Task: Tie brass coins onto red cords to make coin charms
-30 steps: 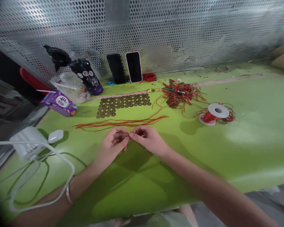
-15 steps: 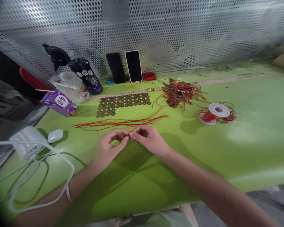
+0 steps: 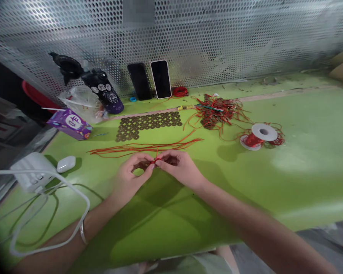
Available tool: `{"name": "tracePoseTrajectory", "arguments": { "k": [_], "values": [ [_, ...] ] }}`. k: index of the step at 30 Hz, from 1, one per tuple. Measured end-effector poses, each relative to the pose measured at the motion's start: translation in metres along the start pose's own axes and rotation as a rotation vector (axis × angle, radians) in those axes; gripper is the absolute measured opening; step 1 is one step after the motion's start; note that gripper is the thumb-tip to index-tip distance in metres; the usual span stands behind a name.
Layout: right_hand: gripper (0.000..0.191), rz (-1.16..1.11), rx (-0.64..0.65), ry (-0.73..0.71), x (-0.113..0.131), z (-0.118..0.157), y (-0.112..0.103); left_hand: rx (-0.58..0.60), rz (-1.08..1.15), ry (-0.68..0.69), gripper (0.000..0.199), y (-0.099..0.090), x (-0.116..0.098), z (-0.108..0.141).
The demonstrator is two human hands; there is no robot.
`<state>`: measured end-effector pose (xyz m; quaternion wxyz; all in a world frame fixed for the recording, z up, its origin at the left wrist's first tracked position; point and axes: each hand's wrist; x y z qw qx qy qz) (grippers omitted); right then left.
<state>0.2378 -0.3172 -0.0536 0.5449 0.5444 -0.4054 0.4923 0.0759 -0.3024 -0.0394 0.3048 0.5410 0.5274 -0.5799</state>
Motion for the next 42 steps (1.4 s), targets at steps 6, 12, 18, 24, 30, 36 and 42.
{"name": "tracePoseTrajectory", "arguments": {
  "k": [6,12,18,24,30,36,42],
  "values": [
    [0.027,-0.044,0.005,0.02,0.0023,-0.0003,0.0008,0.002,-0.033,0.029,0.012,-0.0004,0.0002,0.0006],
    [0.027,-0.087,-0.003,0.06,0.0035,0.0001,0.0005,0.005,-0.046,0.029,0.01,-0.0015,-0.0006,0.0003],
    [0.025,-0.118,0.023,0.079,0.0015,0.0009,-0.0004,0.014,-0.06,0.02,0.008,-0.0028,0.0001,0.0],
    [0.026,-0.141,0.05,0.081,-0.0004,0.0,-0.0023,0.014,-0.049,0.065,0.012,-0.0026,0.001,-0.0003],
    [0.026,-0.153,0.037,0.092,0.0013,-0.0002,-0.0011,0.027,-0.083,0.078,0.007,-0.0036,-0.0023,-0.0004],
    [0.022,-0.163,0.052,0.117,0.0019,-0.0002,-0.0009,0.007,-0.092,0.094,0.007,-0.0034,-0.0009,-0.0005],
    [0.023,-0.189,0.068,0.13,-0.0001,0.0013,-0.0018,0.017,-0.096,0.141,0.011,-0.0027,-0.0003,-0.0007]
  ]
}}
Point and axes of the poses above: each hand's wrist, its own z-axis away from the middle knuckle, its own y-axis out of the palm, x = y × z, and after that the axes turned 1 degree about -y, right-handed
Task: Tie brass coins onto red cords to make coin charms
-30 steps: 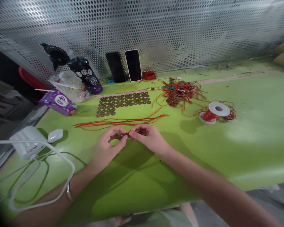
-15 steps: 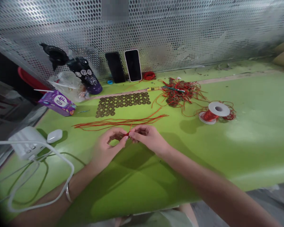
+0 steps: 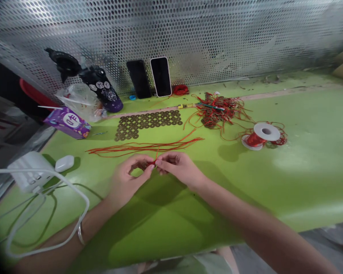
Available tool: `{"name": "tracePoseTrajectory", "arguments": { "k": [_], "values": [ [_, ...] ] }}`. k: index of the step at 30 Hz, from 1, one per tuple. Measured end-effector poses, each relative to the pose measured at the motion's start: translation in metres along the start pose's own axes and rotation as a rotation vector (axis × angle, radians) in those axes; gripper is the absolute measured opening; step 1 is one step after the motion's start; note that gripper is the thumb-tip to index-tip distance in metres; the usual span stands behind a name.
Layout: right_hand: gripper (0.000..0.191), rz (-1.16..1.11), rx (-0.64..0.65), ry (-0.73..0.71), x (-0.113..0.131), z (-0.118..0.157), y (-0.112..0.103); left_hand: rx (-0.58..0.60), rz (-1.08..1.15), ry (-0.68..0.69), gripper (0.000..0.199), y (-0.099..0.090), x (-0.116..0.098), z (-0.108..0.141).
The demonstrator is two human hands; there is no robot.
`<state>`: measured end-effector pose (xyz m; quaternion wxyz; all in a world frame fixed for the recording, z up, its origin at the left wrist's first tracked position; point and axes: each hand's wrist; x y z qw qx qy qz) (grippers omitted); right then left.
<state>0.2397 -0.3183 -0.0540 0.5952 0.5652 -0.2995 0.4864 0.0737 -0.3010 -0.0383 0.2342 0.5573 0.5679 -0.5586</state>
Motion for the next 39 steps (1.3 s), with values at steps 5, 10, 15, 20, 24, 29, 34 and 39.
{"name": "tracePoseTrajectory", "arguments": {
  "k": [5,10,15,20,24,29,34,39],
  "values": [
    [0.021,-0.035,0.044,-0.003,-0.002,0.001,-0.002,-0.004,-0.025,0.011,0.011,-0.001,-0.002,0.0],
    [0.023,-0.01,0.027,0.025,0.002,0.002,0.0,-0.021,-0.034,-0.025,0.009,-0.001,-0.002,0.001],
    [0.025,0.017,0.042,0.061,0.005,0.003,0.001,-0.03,-0.034,0.011,0.01,-0.001,0.0,0.0],
    [0.029,0.007,0.087,0.069,0.003,0.002,0.001,0.03,-0.052,0.075,0.013,-0.001,-0.001,0.001],
    [0.036,0.036,0.089,0.075,0.002,0.002,0.002,0.021,-0.092,0.106,0.011,-0.002,-0.001,0.002],
    [0.048,0.199,0.143,0.035,-0.001,0.002,0.002,0.02,-0.298,0.261,0.017,-0.003,0.007,0.003],
    [0.043,0.309,0.089,-0.018,-0.003,0.002,0.002,-0.032,-0.521,0.494,0.018,-0.004,0.009,0.003],
    [0.029,0.346,0.041,-0.077,0.001,0.004,0.003,-0.022,-0.508,0.522,0.016,-0.004,0.004,0.001]
  ]
}}
Point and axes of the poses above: each hand's wrist, its own z-axis away from the middle knuckle, its own y-axis out of the palm, x = y × z, and after that the axes turned 1 degree about -y, right-handed
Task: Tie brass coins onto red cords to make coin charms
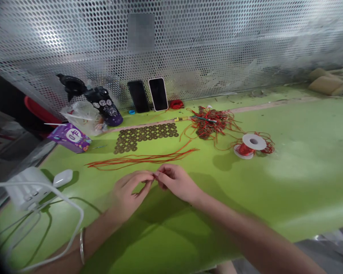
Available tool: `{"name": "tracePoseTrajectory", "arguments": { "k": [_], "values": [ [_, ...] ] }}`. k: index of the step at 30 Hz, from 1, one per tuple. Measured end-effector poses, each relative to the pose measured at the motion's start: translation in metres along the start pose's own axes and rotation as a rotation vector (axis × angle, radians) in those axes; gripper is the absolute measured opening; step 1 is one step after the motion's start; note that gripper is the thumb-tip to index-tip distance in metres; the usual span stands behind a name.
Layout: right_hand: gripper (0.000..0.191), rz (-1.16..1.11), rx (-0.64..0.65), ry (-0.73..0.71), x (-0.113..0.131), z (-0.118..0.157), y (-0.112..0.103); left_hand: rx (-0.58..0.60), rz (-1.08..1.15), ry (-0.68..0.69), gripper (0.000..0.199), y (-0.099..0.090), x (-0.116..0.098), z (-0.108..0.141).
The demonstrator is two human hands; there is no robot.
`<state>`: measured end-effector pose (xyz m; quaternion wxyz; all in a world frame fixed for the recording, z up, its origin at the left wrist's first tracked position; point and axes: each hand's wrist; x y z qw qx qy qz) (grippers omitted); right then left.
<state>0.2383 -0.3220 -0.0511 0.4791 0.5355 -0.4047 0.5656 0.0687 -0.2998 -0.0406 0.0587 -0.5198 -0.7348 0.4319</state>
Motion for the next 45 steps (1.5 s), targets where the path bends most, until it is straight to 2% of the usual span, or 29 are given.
{"name": "tracePoseTrajectory", "arguments": {
  "k": [5,10,16,24,35,45],
  "values": [
    [0.023,0.056,-0.031,-0.093,0.0012,0.0018,-0.0006,-0.031,0.127,-0.148,0.018,-0.0007,-0.0032,0.0017],
    [0.021,0.111,-0.056,-0.128,0.0026,0.0037,-0.0007,-0.025,0.266,-0.278,0.015,-0.0039,-0.0084,-0.0002],
    [0.019,0.135,-0.056,-0.153,0.0028,0.0046,-0.0002,-0.071,0.297,-0.258,0.017,-0.0023,-0.0093,-0.0005],
    [0.032,0.019,-0.004,-0.075,0.007,0.0038,0.0007,-0.04,0.339,-0.288,0.012,-0.0021,-0.009,0.0017],
    [0.034,-0.028,0.017,-0.06,0.0041,0.0019,0.0016,0.018,0.336,-0.369,0.008,-0.0019,-0.0078,0.0008],
    [0.032,-0.104,0.038,-0.028,0.0029,0.0009,0.0013,-0.033,0.34,-0.382,0.008,-0.0002,-0.0069,0.0035]
  ]
}}
Point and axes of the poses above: each hand's wrist, its own z-axis away from the middle knuckle, its own y-axis out of the palm, x = y × z, and after that the axes turned 1 degree about -y, right-handed
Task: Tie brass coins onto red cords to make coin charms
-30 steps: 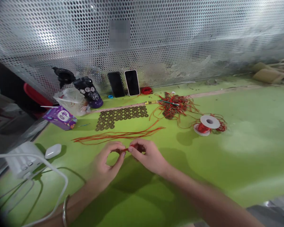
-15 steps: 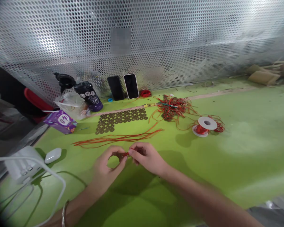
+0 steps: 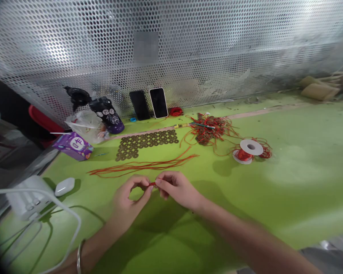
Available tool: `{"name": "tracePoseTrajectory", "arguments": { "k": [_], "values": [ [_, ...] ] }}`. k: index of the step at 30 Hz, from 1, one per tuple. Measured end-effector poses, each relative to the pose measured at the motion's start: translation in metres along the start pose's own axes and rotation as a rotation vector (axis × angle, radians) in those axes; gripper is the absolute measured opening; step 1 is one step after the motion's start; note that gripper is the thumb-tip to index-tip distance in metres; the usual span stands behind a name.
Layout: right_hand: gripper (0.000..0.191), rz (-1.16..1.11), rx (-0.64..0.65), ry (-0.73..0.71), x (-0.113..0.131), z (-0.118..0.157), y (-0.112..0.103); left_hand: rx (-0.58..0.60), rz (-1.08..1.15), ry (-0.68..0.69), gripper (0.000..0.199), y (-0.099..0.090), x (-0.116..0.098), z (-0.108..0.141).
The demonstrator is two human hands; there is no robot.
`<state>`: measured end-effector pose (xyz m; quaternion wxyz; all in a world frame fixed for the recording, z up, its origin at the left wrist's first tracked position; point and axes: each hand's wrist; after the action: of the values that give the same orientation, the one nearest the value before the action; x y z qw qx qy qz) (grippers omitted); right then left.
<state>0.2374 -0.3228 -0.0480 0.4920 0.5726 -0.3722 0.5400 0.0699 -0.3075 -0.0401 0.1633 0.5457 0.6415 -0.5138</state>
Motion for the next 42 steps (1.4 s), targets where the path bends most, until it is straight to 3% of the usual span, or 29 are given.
{"name": "tracePoseTrajectory", "arguments": {
  "k": [16,42],
  "values": [
    [0.029,-0.039,0.02,0.029,0.0029,0.0007,-0.0007,0.083,0.067,-0.01,0.01,-0.0023,-0.0052,-0.0046],
    [0.036,-0.067,0.041,-0.018,0.0022,0.0016,0.0019,0.048,0.021,0.049,0.015,-0.0028,-0.0031,-0.0032]
  ]
}}
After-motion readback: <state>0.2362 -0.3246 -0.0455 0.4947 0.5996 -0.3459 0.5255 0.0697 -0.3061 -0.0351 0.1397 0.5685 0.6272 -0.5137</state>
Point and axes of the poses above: each hand's wrist, its own z-axis away from the middle knuckle, its own y-axis out of the palm, x = y × z, and after that the axes turned 1 degree about -y, right-handed
